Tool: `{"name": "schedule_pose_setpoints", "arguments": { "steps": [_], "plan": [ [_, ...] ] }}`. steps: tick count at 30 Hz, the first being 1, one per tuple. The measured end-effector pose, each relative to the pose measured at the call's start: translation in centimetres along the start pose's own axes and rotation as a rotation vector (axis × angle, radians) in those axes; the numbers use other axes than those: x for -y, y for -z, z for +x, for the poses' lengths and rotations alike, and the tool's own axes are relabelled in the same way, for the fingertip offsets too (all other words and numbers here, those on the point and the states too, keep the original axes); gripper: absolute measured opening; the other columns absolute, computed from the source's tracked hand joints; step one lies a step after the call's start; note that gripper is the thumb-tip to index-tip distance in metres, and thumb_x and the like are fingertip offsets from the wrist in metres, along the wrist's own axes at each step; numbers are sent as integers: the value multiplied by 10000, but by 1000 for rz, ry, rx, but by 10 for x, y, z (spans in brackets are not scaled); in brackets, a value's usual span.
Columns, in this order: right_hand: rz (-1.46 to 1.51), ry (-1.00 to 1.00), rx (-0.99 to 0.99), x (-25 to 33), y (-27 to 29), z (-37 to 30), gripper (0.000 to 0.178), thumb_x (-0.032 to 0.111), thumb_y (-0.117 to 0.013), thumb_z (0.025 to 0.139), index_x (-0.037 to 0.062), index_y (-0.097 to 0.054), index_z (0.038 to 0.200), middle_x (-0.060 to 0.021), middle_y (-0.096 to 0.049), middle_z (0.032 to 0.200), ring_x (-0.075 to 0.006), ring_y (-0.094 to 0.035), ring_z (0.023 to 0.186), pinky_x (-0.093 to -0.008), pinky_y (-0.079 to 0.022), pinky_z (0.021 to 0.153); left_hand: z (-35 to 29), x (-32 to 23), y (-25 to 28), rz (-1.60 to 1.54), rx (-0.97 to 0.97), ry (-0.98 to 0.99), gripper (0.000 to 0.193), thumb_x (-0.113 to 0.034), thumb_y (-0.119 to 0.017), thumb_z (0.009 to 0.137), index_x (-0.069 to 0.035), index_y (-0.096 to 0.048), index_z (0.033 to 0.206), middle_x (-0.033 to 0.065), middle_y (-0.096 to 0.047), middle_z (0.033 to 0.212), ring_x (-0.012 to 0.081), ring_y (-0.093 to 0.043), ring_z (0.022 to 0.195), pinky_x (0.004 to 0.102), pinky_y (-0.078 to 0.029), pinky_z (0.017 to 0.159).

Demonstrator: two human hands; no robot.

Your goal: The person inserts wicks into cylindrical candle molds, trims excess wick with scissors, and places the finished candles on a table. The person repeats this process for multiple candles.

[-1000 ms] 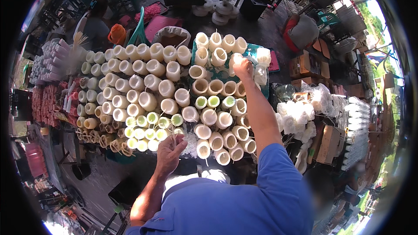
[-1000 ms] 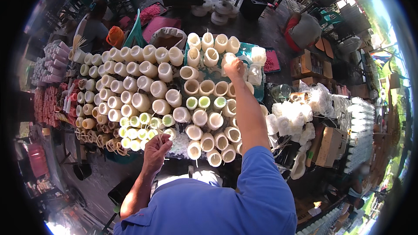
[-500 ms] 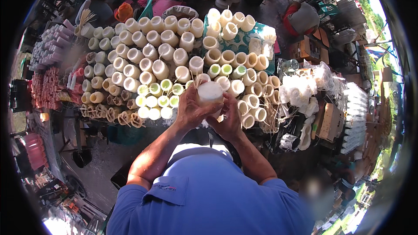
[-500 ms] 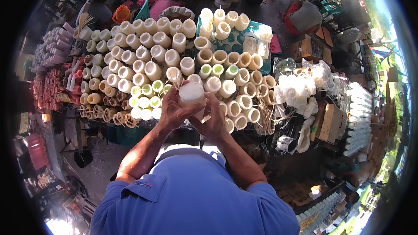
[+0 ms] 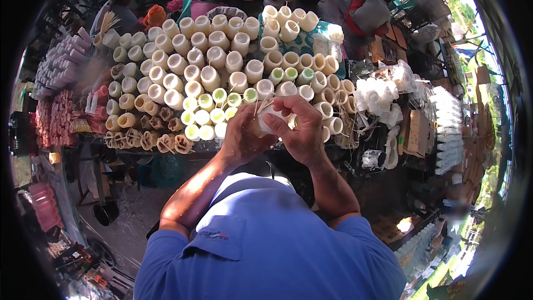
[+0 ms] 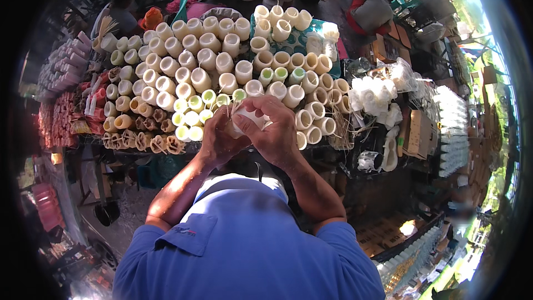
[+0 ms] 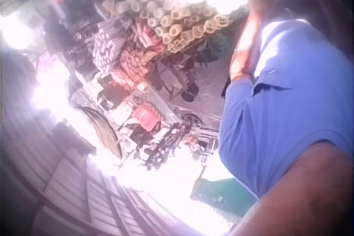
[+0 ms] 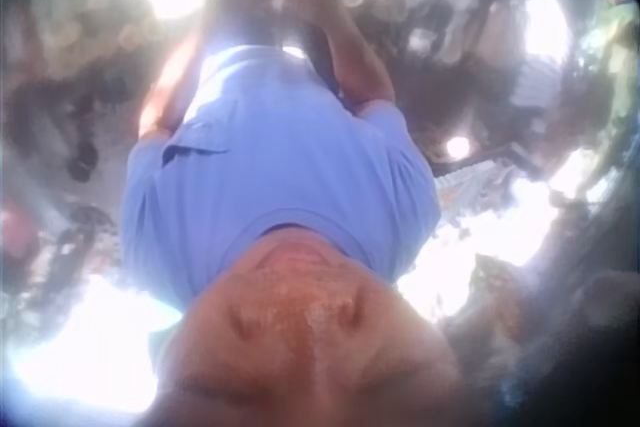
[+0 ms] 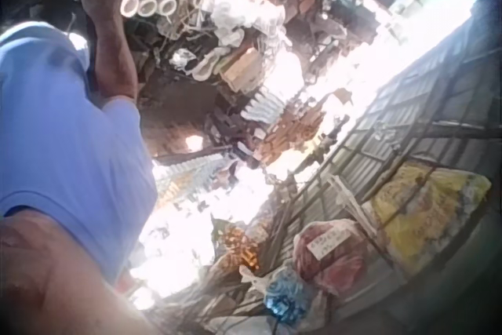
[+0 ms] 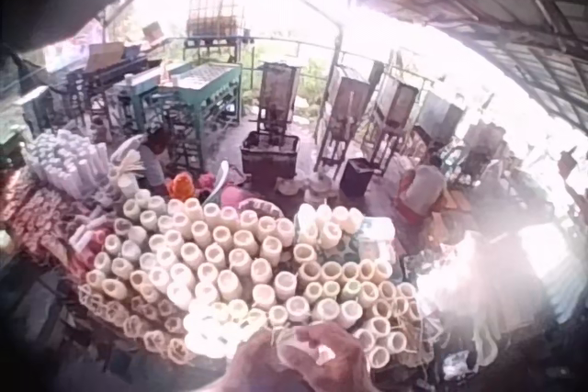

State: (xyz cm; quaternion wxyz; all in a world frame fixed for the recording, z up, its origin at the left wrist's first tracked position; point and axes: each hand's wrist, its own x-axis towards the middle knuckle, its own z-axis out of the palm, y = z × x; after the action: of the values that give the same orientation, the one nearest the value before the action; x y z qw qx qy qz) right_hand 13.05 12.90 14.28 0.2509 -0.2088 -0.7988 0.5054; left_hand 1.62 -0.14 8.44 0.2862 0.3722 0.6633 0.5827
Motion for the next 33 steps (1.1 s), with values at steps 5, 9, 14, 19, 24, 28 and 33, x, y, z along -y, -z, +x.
{"name": "schedule_pose_setpoints", "arguments": {
  "steps": [5,9,14,19,24,28,33],
  "plan": [
    [144,-37,-118,2,-17,-3,139,149,-750,1007,14,-741,1040,-47,-727,947,-116,-645,855,-293,-534,809,-11,-5,9,111,16,-8,700,-146,-935,707,-52,-656,1341,154,-676,1180,328,-696,1064,409,-577,917],
    [469,-52,-189,-3,-17,-5,120,135,-674,1068,15,-676,1072,-15,-696,995,-78,-616,888,-252,-512,832,-18,-7,16,136,18,-47,685,-150,-940,692,-39,-669,1311,162,-681,1169,341,-703,1042,417,-579,908],
    [293,35,-48,-3,-32,-10,104,89,-651,1070,26,-632,1151,-54,-712,1075,-114,-650,968,-290,-529,910,-21,-9,19,86,19,-58,695,-173,-959,677,-42,-678,1299,150,-688,1168,339,-705,1043,432,-575,918],
    [800,162,-324,23,-2,11,48,57,-566,1097,41,-583,1139,-152,-727,1115,-213,-721,994,-386,-576,957,-23,-2,21,-47,35,0,706,-138,-986,701,-24,-663,1317,89,-673,1207,227,-668,1142,395,-537,995],
    [-241,48,47,64,55,5,65,54,-643,1049,23,-691,1081,-86,-726,993,-164,-692,914,-318,-549,798,-32,7,22,-513,102,-33,682,-103,-977,708,-31,-674,1314,92,-659,1219,224,-667,1130,391,-541,1020],
    [-779,393,315,72,46,-8,136,-18,-745,853,33,-744,980,-78,-717,951,-224,-702,899,-389,-522,836,-34,12,26,-336,104,-103,606,-28,-954,684,-18,-727,1246,94,-677,1159,208,-699,1067,353,-582,968],
    [-844,482,393,77,38,-13,132,70,-697,829,73,-736,956,-61,-636,943,-227,-623,919,-435,-375,920,-33,10,22,-156,91,-120,578,7,-943,648,-26,-760,1196,96,-685,1074,198,-693,963,338,-585,863]
  ]
}}
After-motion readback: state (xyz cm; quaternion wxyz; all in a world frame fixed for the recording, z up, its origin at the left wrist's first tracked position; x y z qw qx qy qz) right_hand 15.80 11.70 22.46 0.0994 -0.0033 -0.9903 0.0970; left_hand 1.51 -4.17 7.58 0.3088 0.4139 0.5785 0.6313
